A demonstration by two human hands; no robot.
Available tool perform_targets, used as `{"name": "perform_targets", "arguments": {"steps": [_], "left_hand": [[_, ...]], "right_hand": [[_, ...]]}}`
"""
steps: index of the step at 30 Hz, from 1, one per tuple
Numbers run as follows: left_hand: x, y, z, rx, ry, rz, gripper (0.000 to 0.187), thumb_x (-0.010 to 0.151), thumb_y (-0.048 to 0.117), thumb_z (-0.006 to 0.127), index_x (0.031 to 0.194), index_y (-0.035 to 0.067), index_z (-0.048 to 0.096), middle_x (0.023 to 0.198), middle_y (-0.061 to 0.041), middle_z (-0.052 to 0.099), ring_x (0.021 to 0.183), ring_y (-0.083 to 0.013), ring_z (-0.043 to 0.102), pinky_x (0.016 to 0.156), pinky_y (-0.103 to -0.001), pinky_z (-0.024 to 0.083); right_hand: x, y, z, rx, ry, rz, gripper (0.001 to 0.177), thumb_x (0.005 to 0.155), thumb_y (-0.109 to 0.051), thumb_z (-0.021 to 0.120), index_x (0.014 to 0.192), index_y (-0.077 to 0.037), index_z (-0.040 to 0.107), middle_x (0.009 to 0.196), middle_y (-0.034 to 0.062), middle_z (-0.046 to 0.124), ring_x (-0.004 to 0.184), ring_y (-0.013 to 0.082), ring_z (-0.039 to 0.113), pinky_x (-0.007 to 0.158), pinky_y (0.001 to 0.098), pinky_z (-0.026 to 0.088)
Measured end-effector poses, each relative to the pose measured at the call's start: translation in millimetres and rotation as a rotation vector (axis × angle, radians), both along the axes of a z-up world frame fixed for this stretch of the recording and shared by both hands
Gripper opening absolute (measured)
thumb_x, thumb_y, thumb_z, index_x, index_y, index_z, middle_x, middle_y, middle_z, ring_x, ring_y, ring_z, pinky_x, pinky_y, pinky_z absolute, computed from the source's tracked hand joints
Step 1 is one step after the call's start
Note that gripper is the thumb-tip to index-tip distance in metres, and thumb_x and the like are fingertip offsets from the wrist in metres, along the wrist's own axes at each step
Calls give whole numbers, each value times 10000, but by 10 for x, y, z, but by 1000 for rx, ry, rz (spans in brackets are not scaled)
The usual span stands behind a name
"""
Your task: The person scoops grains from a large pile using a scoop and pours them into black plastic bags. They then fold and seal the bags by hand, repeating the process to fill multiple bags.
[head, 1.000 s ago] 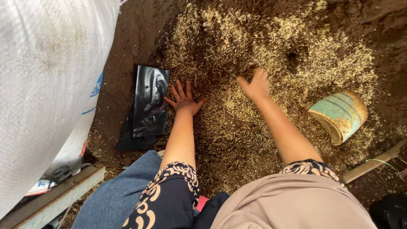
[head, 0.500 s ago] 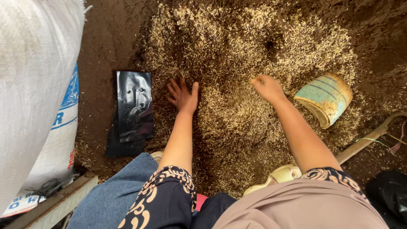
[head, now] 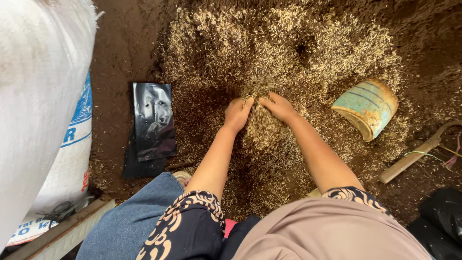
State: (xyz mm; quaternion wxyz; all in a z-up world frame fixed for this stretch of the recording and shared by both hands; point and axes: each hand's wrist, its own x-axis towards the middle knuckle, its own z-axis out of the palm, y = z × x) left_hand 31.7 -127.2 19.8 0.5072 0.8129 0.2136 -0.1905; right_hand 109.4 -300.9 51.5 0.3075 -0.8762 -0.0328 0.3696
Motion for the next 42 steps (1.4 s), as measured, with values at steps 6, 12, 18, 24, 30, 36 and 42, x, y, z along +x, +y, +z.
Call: {"name": "perform_targets", "arguments": {"steps": [6, 12, 18, 24, 30, 36, 42], "left_hand": [[-54, 186, 154, -346, 162, 23, 782, 977, 699, 451, 1466, 92, 512, 1550, -163, 453, 1450, -338, 404, 1191, -535, 284], [-13, 542, 172, 237, 230, 75, 802, 907, 685, 446, 1593, 287, 331, 1712, -124, 67, 1589, -350, 33, 1241, -666, 65], [10, 427, -118, 352, 502, -105, 1093, 876, 856, 367, 1638, 262, -145, 1668, -152, -306, 1550, -391, -238, 1161, -770, -3], [-2, 444, -256, 347, 511, -121, 1086, 851, 865, 340, 1634, 283, -137, 1674, -142, -306, 1537, -412, -256, 1138, -792, -14], [17, 452, -328, 385, 477, -123, 1084, 831, 882, 318, 1642, 301, -106, 1686, -142, -260, 1538, -417, -244, 1128, -805, -29], [35, 463, -335, 374, 452, -115, 1075, 836, 888, 294, 1639, 289, -96, 1682, -167, -251, 1532, -438, -239, 1097, -820, -39], [-33, 415, -281, 364, 460, -97, 1036, 853, 892, 267, 1655, 310, -37, 1709, -148, -176, 1567, -421, -189, 1134, -814, -42]], "right_hand": [[44, -446, 377, -80, 165, 319, 649, 897, -459, 611, 1459, -137, 575, 1505, 109, 560, 1360, 284, 538, 1105, 514, 440], [130, -849, 529, -313, 13, -268, 629, 994, -476, 567, 1482, -83, 500, 1475, 176, 526, 1349, 357, 512, 1144, 548, 394], [-170, -302, 372, -191, 79, -118, 612, 1020, -516, 451, 1476, -117, 535, 1459, 120, 595, 1352, 292, 565, 1173, 513, 420], [378, -18, 359, -137, -189, -27, 792, 933, -529, 585, 1584, -150, 343, 1634, 147, 277, 1496, 361, 263, 1207, 555, 287], [637, 339, -2, -190, -350, 2, 989, 973, -593, 605, 1613, -16, 118, 1666, 208, -7, 1525, 432, 7, 1219, 560, 166], [186, 297, 271, -234, -123, 367, 757, 970, -539, 534, 1523, -36, 417, 1538, 201, 402, 1408, 355, 407, 1158, 510, 383], [91, -96, 729, -105, 153, 480, 583, 932, -550, 555, 1368, -170, 623, 1424, 95, 598, 1290, 288, 572, 1077, 490, 464]]}}
